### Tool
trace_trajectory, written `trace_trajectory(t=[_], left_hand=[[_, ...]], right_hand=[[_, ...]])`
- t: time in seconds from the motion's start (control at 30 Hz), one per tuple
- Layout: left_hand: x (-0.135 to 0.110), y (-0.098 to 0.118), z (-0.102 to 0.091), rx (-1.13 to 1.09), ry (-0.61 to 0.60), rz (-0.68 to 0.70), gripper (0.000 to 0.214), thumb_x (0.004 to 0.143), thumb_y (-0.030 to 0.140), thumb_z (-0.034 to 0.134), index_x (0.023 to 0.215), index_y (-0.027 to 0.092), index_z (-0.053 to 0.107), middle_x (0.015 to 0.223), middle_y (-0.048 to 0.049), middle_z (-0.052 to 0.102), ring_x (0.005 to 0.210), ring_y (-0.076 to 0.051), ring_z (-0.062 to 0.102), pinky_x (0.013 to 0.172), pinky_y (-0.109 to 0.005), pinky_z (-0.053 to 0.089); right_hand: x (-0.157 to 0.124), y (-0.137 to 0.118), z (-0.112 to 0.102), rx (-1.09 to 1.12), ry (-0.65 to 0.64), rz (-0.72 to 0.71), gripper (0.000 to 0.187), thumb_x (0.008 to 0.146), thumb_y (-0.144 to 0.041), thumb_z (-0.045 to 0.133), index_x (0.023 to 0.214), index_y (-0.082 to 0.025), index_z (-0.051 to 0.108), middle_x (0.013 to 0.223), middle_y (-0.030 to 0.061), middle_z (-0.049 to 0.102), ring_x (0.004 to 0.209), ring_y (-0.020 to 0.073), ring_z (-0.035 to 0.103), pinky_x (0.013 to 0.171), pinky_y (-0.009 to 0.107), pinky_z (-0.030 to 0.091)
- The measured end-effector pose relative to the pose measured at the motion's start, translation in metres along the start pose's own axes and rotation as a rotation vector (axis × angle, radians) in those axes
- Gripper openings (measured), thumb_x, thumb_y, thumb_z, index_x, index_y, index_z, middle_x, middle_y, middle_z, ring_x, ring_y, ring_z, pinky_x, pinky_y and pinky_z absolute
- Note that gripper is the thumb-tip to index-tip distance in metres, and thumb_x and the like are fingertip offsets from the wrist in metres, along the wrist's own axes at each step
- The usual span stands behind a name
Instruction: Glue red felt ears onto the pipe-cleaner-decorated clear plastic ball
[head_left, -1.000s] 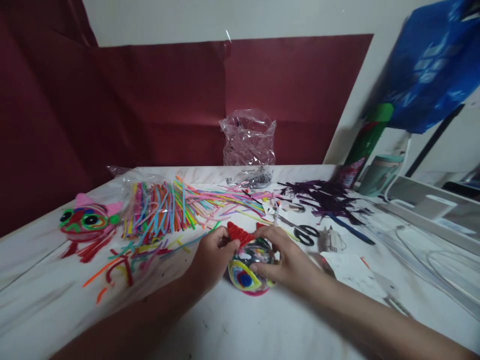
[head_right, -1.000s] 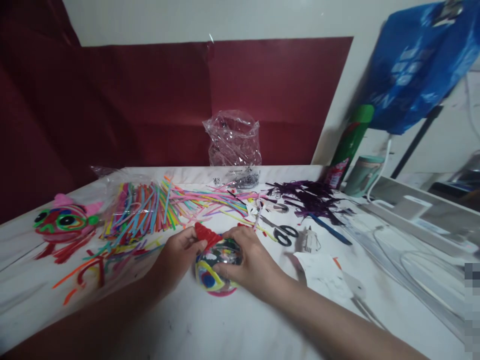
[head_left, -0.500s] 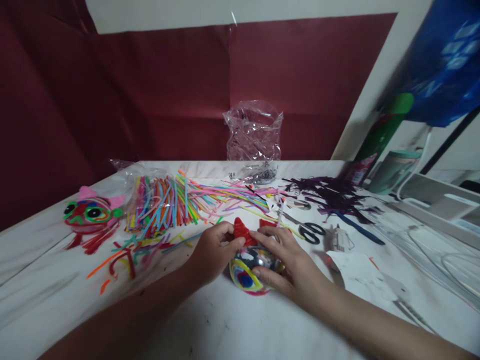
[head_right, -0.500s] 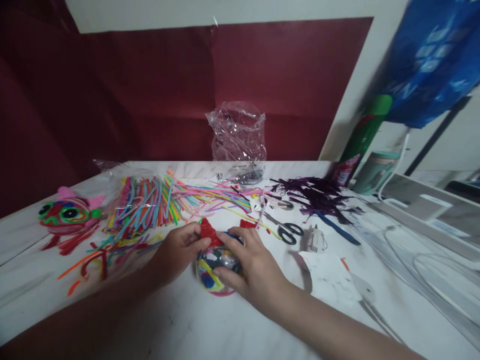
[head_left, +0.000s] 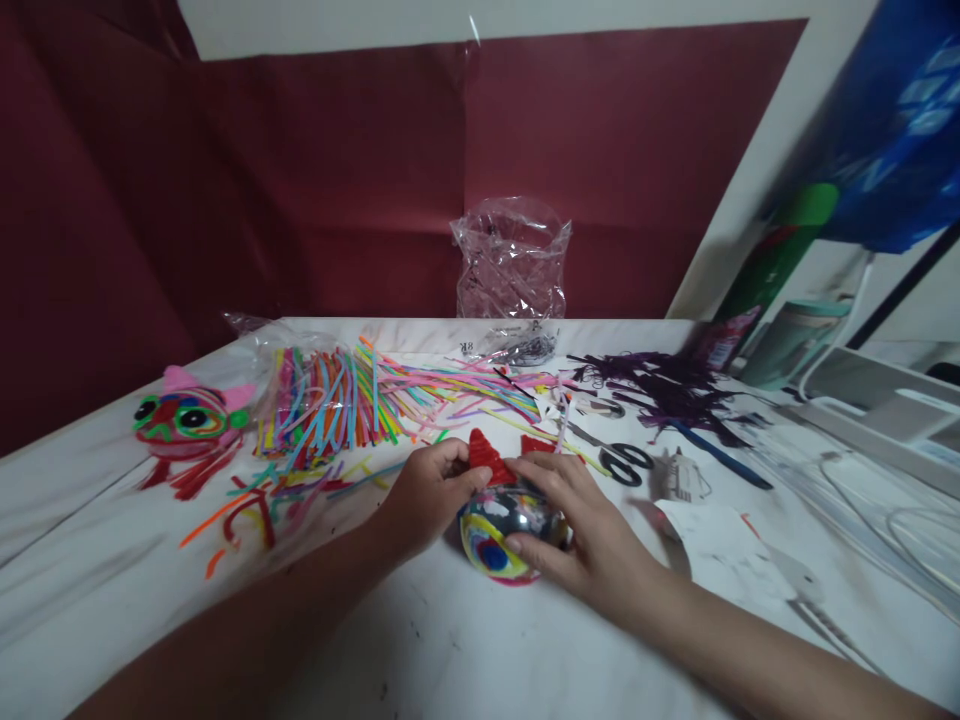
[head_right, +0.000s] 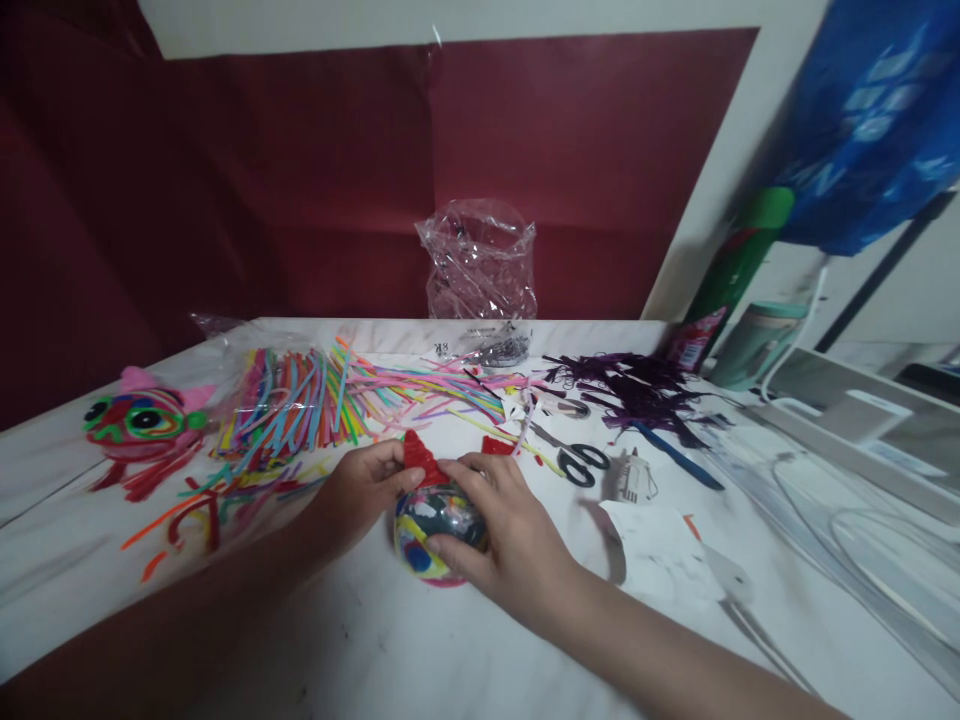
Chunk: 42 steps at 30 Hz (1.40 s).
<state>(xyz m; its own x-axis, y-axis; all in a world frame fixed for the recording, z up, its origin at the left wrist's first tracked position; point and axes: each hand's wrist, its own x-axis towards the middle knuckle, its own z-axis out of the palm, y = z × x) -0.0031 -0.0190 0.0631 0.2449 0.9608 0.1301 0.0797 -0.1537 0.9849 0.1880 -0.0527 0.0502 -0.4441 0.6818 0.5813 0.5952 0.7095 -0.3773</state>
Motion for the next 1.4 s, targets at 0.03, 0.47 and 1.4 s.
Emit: trace_trajectory(t=[0.03, 0.47, 1.4], left_hand=[[0.000, 0.001, 0.000, 0.013, 0.003, -0.003, 0.018, 0.065, 0.031, 0.067, 0.066, 0.016, 0.059, 0.062, 0.0009, 0.063, 0.061, -0.014, 0.056, 0.061, -0.026, 0.044], [-0.004, -0.001, 0.002, 0.088, 0.056, 0.046, 0.015, 0.066, 0.030, 0.062, 0.065, 0.017, 0.057, 0.062, 0.0000, 0.060, 0.061, -0.015, 0.054, 0.060, -0.026, 0.043], [0.006, -0.012, -0.015, 0.330, 0.033, 0.130, 0.019, 0.076, 0.034, 0.062, 0.080, 0.016, 0.064, 0.077, -0.0029, 0.066, 0.077, -0.019, 0.059, 0.072, -0.029, 0.045]], right_hand=[[0.000, 0.000, 0.001, -0.004, -0.001, -0.002, 0.047, 0.082, -0.030, 0.061, 0.126, -0.024, 0.044, 0.115, 0.0130, 0.054, 0.106, 0.0286, 0.053, 0.087, 0.047, 0.049], [-0.002, 0.002, 0.006, -0.038, 0.042, 0.004, 0.050, 0.080, -0.031, 0.062, 0.125, -0.022, 0.041, 0.113, 0.0142, 0.058, 0.104, 0.0303, 0.056, 0.086, 0.049, 0.050], [0.010, 0.002, -0.011, 0.325, -0.125, 0.272, 0.069, 0.062, -0.013, 0.067, 0.128, -0.018, 0.047, 0.126, 0.0115, 0.052, 0.120, 0.0264, 0.047, 0.102, 0.043, 0.039]])
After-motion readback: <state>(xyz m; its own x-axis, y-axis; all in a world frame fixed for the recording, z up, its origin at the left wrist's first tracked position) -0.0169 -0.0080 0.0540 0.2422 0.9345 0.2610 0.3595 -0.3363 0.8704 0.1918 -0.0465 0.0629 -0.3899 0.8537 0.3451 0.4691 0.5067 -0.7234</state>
